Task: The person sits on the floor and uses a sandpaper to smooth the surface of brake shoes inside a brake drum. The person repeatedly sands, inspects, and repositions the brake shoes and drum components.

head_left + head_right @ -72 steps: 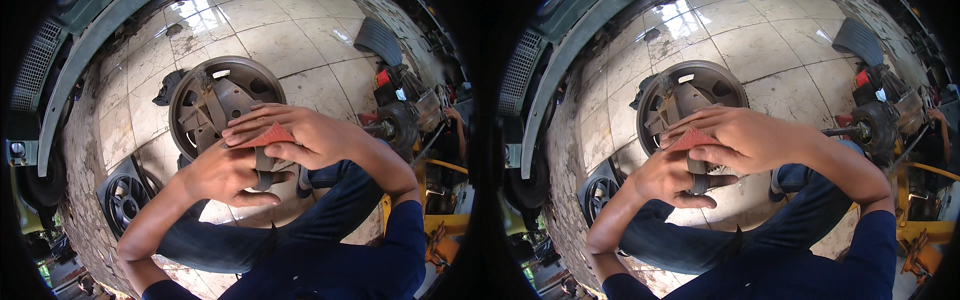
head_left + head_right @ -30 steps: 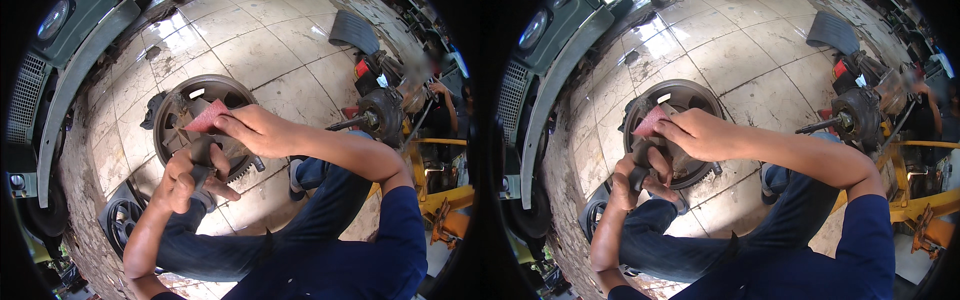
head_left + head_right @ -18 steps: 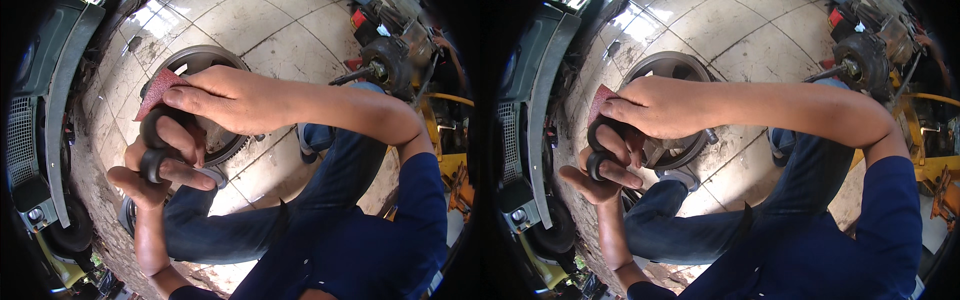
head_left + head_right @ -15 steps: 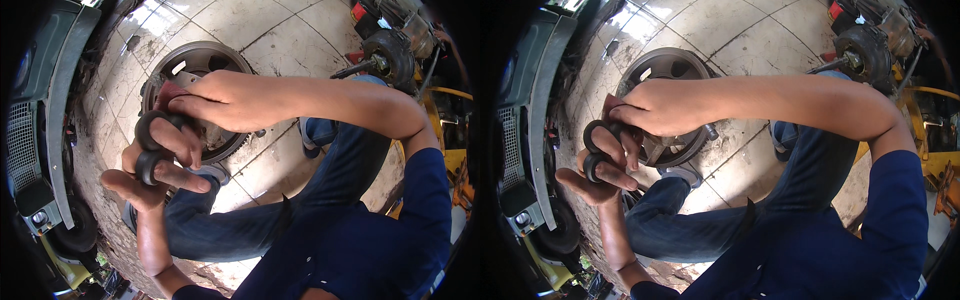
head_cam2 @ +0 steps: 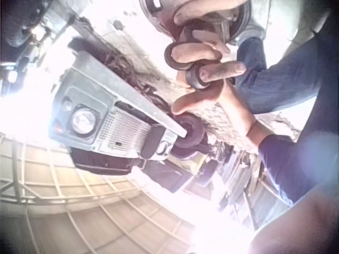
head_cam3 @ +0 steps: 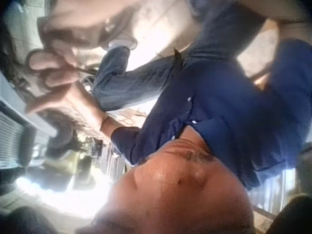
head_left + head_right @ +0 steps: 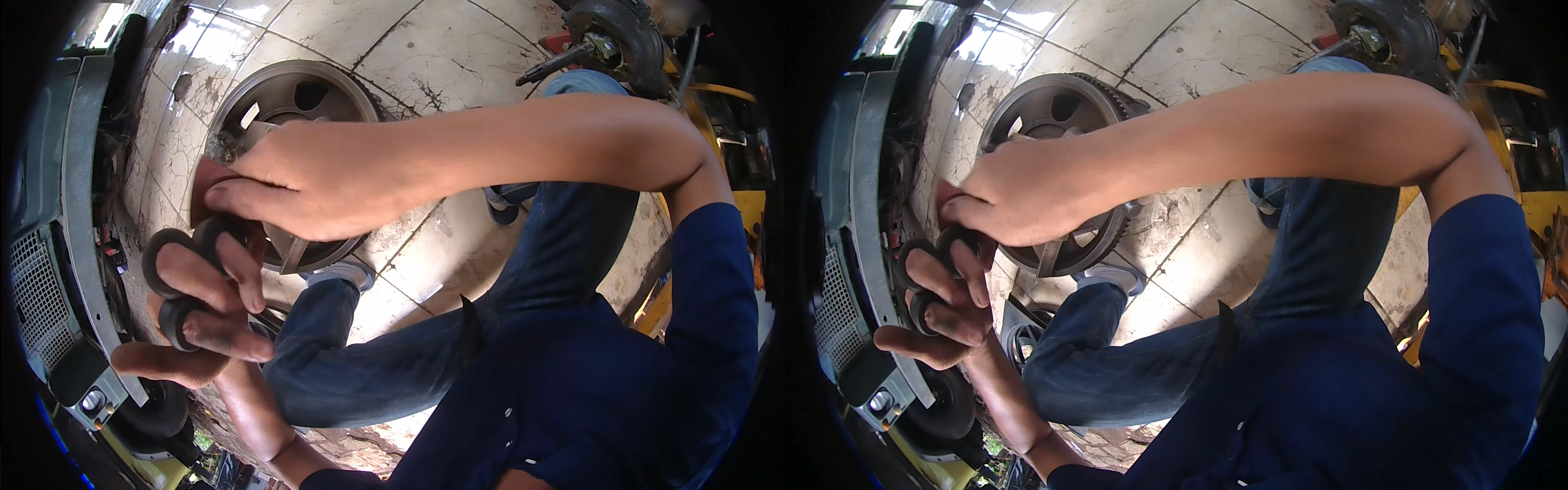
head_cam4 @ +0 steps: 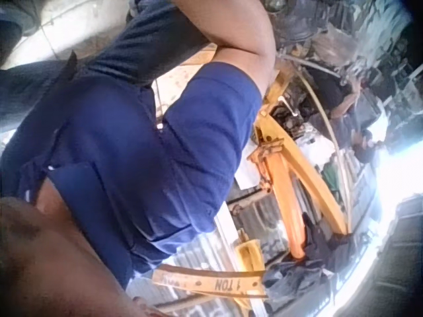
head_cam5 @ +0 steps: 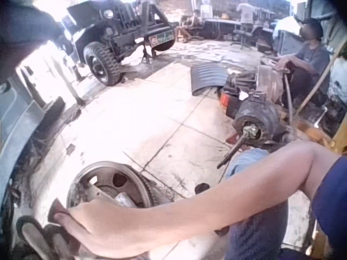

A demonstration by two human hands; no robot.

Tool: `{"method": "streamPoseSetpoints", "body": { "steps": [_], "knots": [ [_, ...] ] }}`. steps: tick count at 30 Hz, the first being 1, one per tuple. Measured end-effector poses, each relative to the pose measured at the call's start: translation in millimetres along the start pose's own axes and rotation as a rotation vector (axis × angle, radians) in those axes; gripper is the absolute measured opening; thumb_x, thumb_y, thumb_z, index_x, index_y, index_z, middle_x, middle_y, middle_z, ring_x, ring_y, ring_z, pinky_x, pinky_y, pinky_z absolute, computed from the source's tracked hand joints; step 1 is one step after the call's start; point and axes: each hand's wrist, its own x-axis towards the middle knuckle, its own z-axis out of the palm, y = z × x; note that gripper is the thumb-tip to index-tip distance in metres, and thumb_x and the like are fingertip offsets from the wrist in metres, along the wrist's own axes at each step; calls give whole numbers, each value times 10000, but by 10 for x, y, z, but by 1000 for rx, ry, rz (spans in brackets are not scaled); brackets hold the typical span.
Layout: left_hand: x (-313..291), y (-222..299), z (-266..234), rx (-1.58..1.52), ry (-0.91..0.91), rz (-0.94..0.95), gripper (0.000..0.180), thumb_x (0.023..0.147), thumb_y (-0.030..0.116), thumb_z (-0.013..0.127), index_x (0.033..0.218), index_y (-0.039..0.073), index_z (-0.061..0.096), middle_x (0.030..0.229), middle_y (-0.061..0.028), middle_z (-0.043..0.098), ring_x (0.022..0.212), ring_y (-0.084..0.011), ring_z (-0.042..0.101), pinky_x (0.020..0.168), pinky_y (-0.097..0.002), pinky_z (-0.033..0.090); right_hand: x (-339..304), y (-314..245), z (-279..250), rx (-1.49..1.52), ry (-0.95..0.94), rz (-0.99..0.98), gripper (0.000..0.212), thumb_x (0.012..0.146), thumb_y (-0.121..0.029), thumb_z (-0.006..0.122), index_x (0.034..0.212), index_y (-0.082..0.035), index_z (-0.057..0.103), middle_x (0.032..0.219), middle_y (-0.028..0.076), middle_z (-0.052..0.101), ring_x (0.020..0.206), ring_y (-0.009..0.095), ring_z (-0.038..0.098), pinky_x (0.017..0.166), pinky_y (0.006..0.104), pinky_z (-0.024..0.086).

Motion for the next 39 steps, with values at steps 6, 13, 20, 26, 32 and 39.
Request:
{"method": "streamPoseSetpoints", "body": {
  "steps": [6,13,20,26,32,39],
  "knots": [
    [151,-37,414,423,233,-40,992,871,826,95,504,74,627,658,-32,456,567,-214,453,744,-400,410,56,-88,-8,233,9,86,425,1050,-300,398,982,34,652,684,156,623,627,229,605,627,376,467],
    [223,-174,151,414,-29,72,999,894,793,44,545,99,672,691,-31,427,565,-201,476,677,-394,422,236,12,31,148,20,-6,396,1035,-287,402,1090,8,660,804,182,678,765,252,679,703,368,535],
    [233,-264,20,291,-146,10,880,871,823,157,582,138,628,799,-25,493,615,-182,472,724,-396,390,124,169,128,-72,19,-123,402,1024,-289,408,1128,5,662,913,200,697,846,272,687,766,361,550],
    [321,-295,33,329,-222,69,950,938,742,87,691,72,714,830,-47,472,628,-175,504,744,-359,413,104,413,108,-423,24,-132,412,1013,-287,413,1162,5,663,982,212,695,923,291,690,824,366,541],
    [77,-179,-224,424,-230,66,762,981,599,194,510,123,559,834,-72,514,681,-225,492,783,-469,389,128,154,111,-152,-33,-106,431,1024,-325,387,1073,8,656,859,188,681,780,250,678,740,368,539],
    [-246,-133,-13,736,108,-116,897,1007,594,167,620,-10,705,631,-70,549,638,-237,525,751,-419,459,53,-181,-138,232,-188,53,438,1031,-291,348,1139,-5,661,839,175,703,801,295,680,836,414,529]
  ]
}}
